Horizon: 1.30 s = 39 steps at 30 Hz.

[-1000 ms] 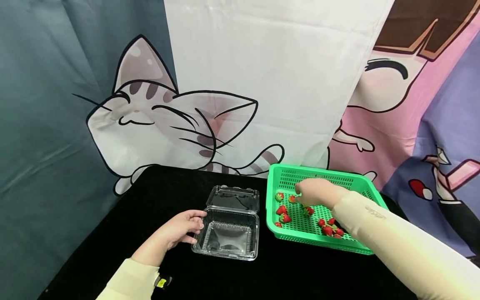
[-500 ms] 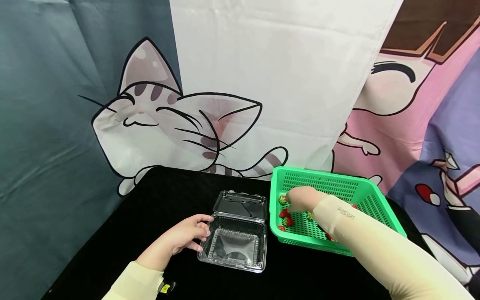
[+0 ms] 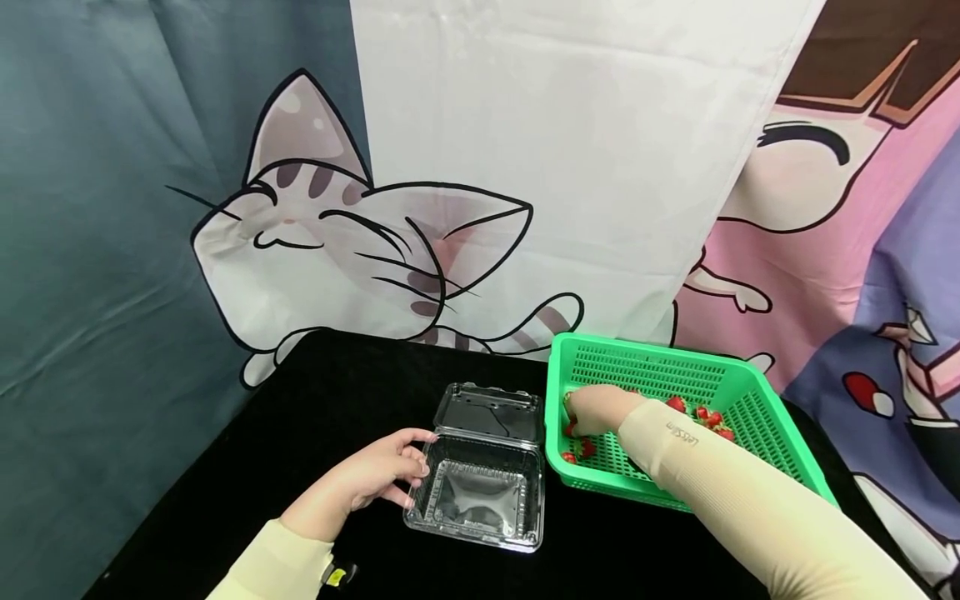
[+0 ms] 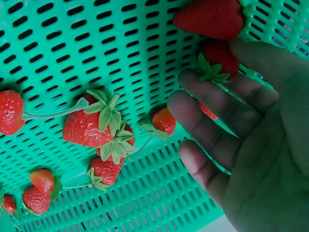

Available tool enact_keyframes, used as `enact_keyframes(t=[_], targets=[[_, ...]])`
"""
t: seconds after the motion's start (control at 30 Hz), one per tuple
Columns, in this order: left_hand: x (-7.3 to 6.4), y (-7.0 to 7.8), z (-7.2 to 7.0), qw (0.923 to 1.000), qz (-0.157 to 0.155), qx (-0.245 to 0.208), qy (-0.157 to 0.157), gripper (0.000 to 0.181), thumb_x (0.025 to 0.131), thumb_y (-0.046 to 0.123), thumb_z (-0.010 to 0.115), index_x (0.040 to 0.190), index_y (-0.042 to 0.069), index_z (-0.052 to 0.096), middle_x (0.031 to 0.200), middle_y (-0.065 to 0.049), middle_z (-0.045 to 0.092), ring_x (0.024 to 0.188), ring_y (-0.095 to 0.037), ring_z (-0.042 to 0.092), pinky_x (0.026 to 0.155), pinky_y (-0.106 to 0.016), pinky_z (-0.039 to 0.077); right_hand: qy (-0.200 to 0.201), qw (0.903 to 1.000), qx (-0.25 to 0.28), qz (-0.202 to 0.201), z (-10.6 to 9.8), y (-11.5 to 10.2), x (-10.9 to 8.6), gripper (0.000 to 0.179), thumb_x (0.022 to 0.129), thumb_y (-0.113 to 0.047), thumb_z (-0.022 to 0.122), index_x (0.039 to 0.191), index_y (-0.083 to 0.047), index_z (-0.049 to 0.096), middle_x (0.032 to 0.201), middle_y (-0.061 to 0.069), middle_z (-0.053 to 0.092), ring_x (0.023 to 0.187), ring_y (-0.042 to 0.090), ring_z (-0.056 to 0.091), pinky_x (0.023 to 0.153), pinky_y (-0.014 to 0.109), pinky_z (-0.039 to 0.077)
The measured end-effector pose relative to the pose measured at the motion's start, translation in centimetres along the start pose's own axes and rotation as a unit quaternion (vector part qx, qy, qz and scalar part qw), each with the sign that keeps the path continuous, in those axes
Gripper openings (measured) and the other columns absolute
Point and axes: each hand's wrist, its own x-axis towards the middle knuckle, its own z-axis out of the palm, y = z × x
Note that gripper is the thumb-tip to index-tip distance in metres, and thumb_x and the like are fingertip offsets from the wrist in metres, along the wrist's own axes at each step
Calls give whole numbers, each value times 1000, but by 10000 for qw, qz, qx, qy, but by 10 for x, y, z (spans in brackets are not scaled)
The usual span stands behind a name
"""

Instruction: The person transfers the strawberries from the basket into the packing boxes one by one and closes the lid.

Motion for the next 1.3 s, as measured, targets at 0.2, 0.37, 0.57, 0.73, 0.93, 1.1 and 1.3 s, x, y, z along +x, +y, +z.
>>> enact_keyframes(t=[0.2,0.37,0.57,0.73,0.93,1.1,1.3], targets=[[0,-1,-1,10000,39,-23,-88,61,85,-3,63,142,2,40,94,-7,55,77,-15,53,53,-30,57,175,9998,74,-36,-4,7,-2,33,91,-16,70,66,-16,48,60,-4,35,59,15,29,61,33,28],[1,-1,-2,9999,30,-59,-121,60,86,-4,62,142,2,40,93,-7,54,76,-15,53,53,-30,56,341,9992,193,-51,-20,11,-13,21,90,-16,70,74,-14,57,66,-4,45,61,13,39,60,30,36],[2,-2,-2,9999,29,-53,-143,61,86,-4,62,143,2,39,92,-6,54,76,-15,53,54,-30,56,628,9977,228,111,-46,9,-33,10,91,-18,68,85,-12,63,77,0,58,66,14,49,62,32,44],[2,-2,-3,9998,46,-27,-178,60,87,-4,61,143,1,39,91,-5,54,76,-14,53,55,-31,57,1221,9917,262,321,-67,-2,-49,13,94,-22,66,84,-15,61,74,-3,58,62,13,48,60,31,41],[1,-3,-4,9998,10,-55,-171,61,87,-1,63,143,2,40,94,-6,55,77,-15,53,56,-32,57,1874,9813,317,304,-78,-35,-59,14,95,-30,66,98,-16,65,81,-7,65,61,10,54,59,32,48],[1,-4,-5,9998,11,-84,-172,61,87,0,63,143,3,40,95,-7,55,77,-15,54,56,-32,58,2131,9769,167,-21,-65,-73,-54,17,91,-35,69,95,-19,65,79,-10,63,60,7,52,54,31,47],[1,-4,-4,9997,-1,-113,-200,61,88,1,62,144,2,39,97,-8,53,78,-14,54,58,-32,58,2316,9711,-33,-579,-39,-118,-45,19,88,-38,72,84,-22,63,69,-14,55,55,6,47,47,28,42]])
